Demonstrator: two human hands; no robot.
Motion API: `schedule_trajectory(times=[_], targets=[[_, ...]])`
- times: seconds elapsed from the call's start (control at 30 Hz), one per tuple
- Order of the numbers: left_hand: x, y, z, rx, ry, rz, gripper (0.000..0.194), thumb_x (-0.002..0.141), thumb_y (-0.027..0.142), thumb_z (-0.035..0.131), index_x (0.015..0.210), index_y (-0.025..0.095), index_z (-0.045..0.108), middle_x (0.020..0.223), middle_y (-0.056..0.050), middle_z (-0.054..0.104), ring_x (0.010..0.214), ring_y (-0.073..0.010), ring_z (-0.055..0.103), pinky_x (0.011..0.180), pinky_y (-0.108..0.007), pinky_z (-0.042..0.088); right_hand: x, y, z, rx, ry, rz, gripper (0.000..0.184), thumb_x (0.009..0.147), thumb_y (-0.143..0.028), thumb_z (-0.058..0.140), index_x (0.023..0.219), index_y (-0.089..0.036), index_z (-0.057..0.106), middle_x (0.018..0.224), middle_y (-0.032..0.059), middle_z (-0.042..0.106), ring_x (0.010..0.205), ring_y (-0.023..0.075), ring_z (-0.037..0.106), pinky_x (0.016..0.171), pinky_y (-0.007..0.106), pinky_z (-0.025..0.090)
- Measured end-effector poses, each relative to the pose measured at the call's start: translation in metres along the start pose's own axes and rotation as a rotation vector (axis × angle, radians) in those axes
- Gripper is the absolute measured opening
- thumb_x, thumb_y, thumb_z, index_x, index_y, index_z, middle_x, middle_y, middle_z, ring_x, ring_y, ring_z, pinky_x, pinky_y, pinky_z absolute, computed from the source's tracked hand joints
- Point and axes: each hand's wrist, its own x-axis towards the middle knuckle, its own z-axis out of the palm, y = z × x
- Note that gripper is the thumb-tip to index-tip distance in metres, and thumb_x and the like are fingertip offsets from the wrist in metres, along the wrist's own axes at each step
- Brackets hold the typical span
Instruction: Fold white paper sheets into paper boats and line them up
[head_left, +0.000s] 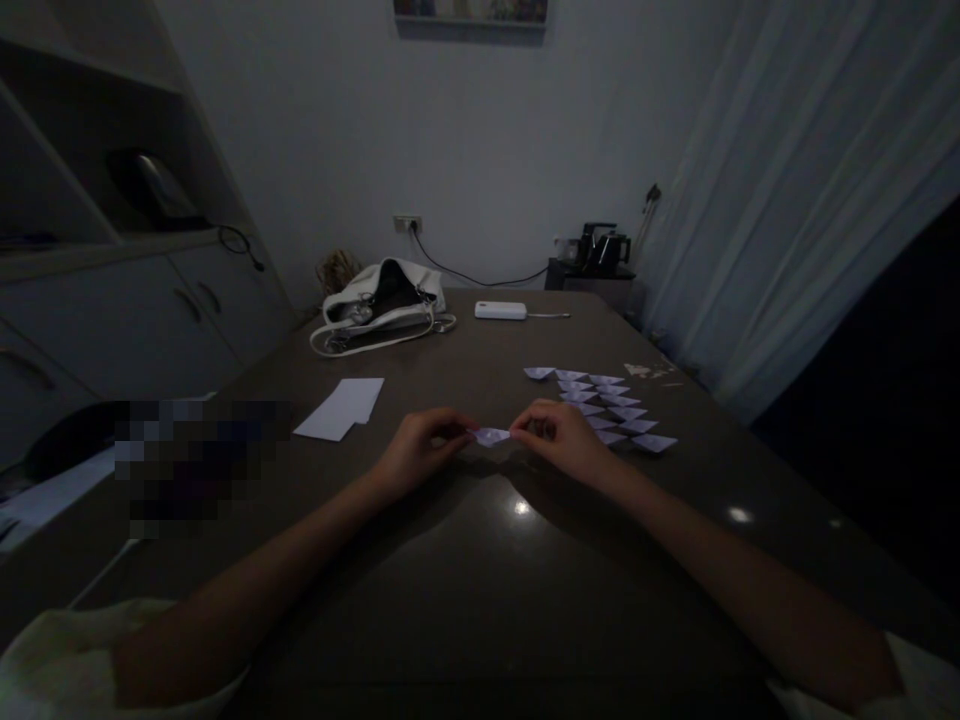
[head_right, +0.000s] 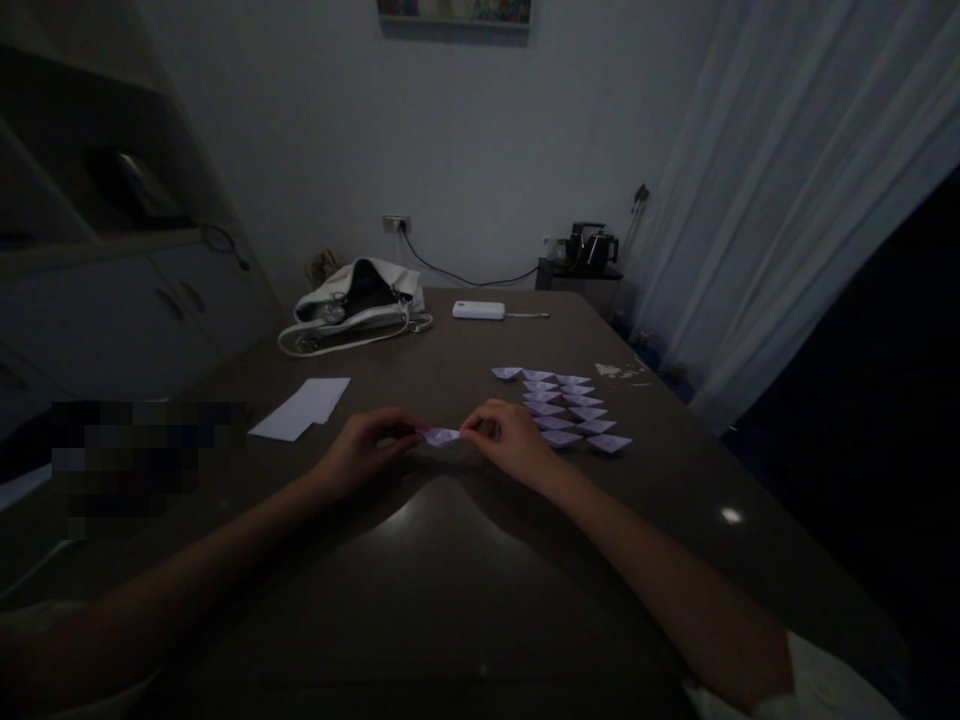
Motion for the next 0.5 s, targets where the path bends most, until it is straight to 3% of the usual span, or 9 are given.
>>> schedule_trajectory(times=[0.27, 0.5], targets=[[0.0013, -0.0045, -0.0006, 0.0, -0.007, -0.027, 0.019, 0.081, 0.028, 0.064, 0.095, 0.016, 0.069, 0.092, -0.007, 0.071, 0.082, -0.0181, 0.066, 0.074, -0.027, 0.05, -0.0019, 0.0027, -0.0014, -0.096, -0.014, -0.202, 0.005, 0.082, -0.02, 0.064, 0.083, -0.018, 0.069, 0.08, 0.0034, 0.067, 0.074, 0.0145, 0.059, 0.066, 0.026, 0.044], [0.0009, -0.0074, -0.0006, 0.03, -0.021, -0.013, 0.017, 0.082, 0.025, 0.062, 0.094, 0.015, 0.068, 0.091, -0.006, 0.071, 0.082, -0.0169, 0.066, 0.076, -0.028, 0.052, -0.0003, 0.0054, -0.0017, -0.122, -0.01, -0.189, 0.004, 0.08, -0.018, 0.067, 0.083, -0.017, 0.069, 0.078, 0.0031, 0.067, 0.067, 0.0129, 0.058, 0.062, 0.024, 0.044]])
